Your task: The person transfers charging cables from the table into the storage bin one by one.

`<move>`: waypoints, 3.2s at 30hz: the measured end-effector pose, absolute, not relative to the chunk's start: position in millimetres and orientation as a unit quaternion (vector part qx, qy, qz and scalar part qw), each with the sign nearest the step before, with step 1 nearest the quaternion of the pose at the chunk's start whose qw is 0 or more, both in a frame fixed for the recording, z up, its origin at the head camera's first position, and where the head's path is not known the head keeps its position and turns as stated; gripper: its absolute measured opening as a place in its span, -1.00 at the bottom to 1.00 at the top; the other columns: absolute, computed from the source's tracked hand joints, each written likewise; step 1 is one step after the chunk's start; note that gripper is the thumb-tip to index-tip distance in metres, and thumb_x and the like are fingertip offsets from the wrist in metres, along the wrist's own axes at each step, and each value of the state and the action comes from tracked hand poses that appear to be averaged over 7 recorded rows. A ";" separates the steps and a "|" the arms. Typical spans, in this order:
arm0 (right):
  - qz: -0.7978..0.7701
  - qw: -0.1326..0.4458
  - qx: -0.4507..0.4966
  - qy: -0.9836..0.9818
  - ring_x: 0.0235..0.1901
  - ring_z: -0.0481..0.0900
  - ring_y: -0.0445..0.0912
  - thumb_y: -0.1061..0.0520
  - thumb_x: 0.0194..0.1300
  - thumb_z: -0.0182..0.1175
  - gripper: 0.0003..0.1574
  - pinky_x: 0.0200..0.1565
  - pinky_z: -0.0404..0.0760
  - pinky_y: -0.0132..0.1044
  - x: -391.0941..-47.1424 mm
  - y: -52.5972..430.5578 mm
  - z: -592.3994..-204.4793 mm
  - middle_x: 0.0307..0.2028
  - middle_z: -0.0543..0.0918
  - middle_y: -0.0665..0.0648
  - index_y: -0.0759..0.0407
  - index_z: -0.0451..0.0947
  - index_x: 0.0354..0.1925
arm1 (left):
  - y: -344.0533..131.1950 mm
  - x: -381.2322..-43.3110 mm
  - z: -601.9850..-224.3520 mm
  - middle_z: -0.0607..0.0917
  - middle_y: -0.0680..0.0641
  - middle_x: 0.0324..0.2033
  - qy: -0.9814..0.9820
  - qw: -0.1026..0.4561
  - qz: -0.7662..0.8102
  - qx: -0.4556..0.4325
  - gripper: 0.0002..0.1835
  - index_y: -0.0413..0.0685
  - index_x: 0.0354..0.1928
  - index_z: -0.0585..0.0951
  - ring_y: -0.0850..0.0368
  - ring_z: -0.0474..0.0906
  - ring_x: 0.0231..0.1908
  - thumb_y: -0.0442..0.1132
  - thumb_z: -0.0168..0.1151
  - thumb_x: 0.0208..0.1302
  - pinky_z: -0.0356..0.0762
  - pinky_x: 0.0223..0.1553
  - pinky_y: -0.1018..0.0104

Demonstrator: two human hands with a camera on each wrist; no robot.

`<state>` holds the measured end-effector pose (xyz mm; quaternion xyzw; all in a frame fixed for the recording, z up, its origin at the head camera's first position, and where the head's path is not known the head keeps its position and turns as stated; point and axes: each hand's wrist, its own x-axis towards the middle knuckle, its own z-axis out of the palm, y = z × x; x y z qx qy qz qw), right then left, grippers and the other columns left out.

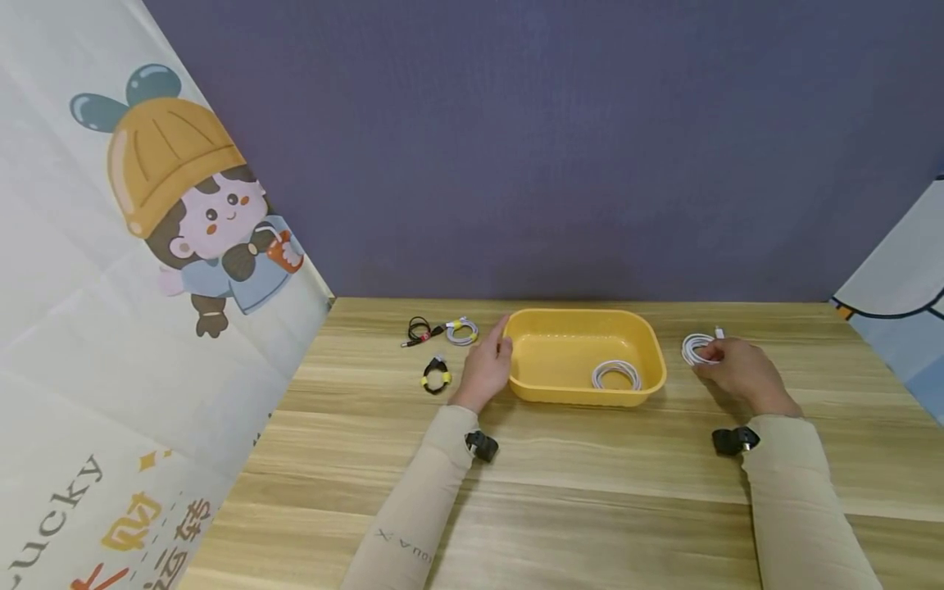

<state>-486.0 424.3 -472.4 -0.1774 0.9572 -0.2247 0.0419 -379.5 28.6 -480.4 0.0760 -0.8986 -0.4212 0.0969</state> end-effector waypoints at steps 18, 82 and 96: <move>-0.210 0.040 -0.190 0.958 -0.11 0.62 0.40 0.16 0.28 0.31 -0.61 -0.11 0.55 0.27 -489.8 424.6 -472.3 -0.08 0.70 0.50 0.45 0.63 -0.03 | 27.2 -378.3 -478.9 0.57 -0.13 0.36 -0.900 0.089 -0.421 0.074 -0.45 0.36 0.61 0.14 -0.05 0.68 -0.03 -0.05 -0.18 0.66 0.62 0.08 0.00; -0.238 -0.119 -0.163 0.950 -0.09 0.51 0.49 0.12 0.31 0.36 -0.67 -0.09 0.41 0.28 -498.8 414.5 -440.2 -0.12 0.72 0.48 0.34 0.71 -0.07 | 28.9 -389.9 -476.6 0.62 -0.14 0.31 -0.896 0.098 -0.426 0.082 -0.44 0.36 0.61 0.15 -0.02 0.68 -0.03 -0.06 -0.15 0.66 0.60 0.10 0.01; -0.256 -0.236 -0.153 0.925 -0.07 0.46 0.40 0.24 0.18 0.45 -0.73 0.17 0.16 0.36 -472.9 399.7 -429.5 -0.16 0.71 0.52 0.39 0.72 -0.16 | 24.3 -380.3 -474.9 0.64 -0.14 0.28 -0.896 0.097 -0.427 0.068 -0.45 0.34 0.60 0.17 -0.07 0.64 0.17 -0.05 -0.16 0.66 0.56 0.22 -0.04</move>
